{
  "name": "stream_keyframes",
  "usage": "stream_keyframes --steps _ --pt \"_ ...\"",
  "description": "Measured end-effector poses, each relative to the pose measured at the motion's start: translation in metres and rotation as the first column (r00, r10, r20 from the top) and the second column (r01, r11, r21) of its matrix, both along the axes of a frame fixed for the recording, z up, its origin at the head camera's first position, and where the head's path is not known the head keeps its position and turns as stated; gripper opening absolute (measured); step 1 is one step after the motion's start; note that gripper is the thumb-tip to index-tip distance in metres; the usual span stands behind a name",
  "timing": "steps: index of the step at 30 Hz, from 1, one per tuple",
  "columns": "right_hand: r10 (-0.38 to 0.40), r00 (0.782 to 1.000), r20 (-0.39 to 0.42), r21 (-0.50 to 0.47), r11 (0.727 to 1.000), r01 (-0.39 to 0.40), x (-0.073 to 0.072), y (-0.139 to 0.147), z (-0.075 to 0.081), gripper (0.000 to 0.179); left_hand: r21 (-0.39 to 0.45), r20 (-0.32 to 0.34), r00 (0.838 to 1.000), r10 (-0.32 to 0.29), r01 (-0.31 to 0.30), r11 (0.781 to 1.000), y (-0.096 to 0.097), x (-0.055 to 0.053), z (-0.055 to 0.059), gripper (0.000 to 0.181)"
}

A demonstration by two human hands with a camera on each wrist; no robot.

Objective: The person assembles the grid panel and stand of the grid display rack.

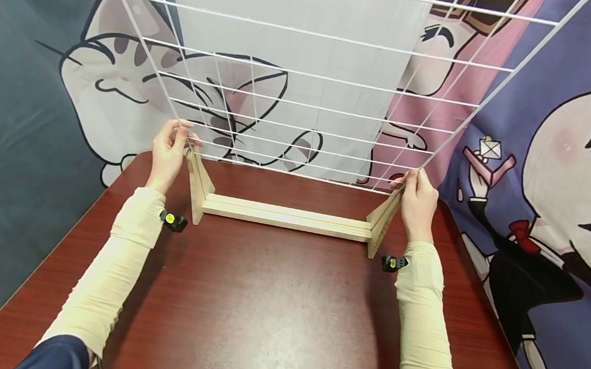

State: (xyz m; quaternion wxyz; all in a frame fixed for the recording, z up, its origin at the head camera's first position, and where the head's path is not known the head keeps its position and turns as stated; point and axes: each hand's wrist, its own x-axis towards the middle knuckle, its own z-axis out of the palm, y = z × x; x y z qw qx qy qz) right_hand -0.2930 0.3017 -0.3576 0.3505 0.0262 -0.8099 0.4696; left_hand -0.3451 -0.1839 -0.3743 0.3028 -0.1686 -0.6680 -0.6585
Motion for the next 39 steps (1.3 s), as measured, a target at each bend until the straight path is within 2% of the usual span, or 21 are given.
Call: stream_keyframes --steps 1,4,8,14,18,23,28,34,39 --pt "-0.024 1.000 0.001 0.021 0.999 0.024 0.001 -0.001 0.000 0.045 -0.001 -0.003 1.000 0.005 -0.005 1.000 0.000 -0.001 -0.001 0.025" --pt "-0.075 0.997 0.001 0.076 0.994 0.075 0.001 -0.002 0.001 0.048 0.002 0.003 1.000 0.003 -0.003 1.000 0.003 0.007 0.006 0.025" --pt "-0.097 0.995 0.026 0.117 0.989 0.093 0.001 -0.002 0.000 0.051 -0.001 0.031 0.999 -0.017 0.017 1.000 0.006 0.018 0.017 0.026" --pt "-0.147 0.987 0.071 0.175 0.976 0.132 0.001 0.002 0.000 0.048 -0.002 0.070 0.997 -0.018 0.018 1.000 0.009 0.019 0.020 0.024" --pt "-0.185 0.980 0.079 0.236 0.958 0.162 -0.001 0.005 0.002 0.044 -0.008 0.078 0.997 0.009 -0.009 1.000 0.011 0.018 0.018 0.023" --pt "-0.194 0.977 0.093 0.272 0.948 0.162 -0.001 0.007 0.002 0.043 -0.082 0.078 0.993 0.084 -0.077 0.994 0.012 0.020 0.012 0.024" --pt "-0.204 0.975 0.085 0.291 0.941 0.172 -0.003 0.008 0.000 0.047 -0.118 0.065 0.989 0.134 -0.126 0.985 0.014 0.021 0.005 0.025" --pt "-0.227 0.972 0.066 0.295 0.935 0.198 -0.004 0.005 -0.001 0.046 -0.126 0.063 0.983 0.172 -0.163 0.979 0.015 0.018 0.002 0.026" --pt "-0.254 0.963 0.086 0.312 0.925 0.216 -0.004 0.003 -0.001 0.042 -0.124 0.069 0.976 0.206 -0.196 0.973 0.018 0.019 0.001 0.027"
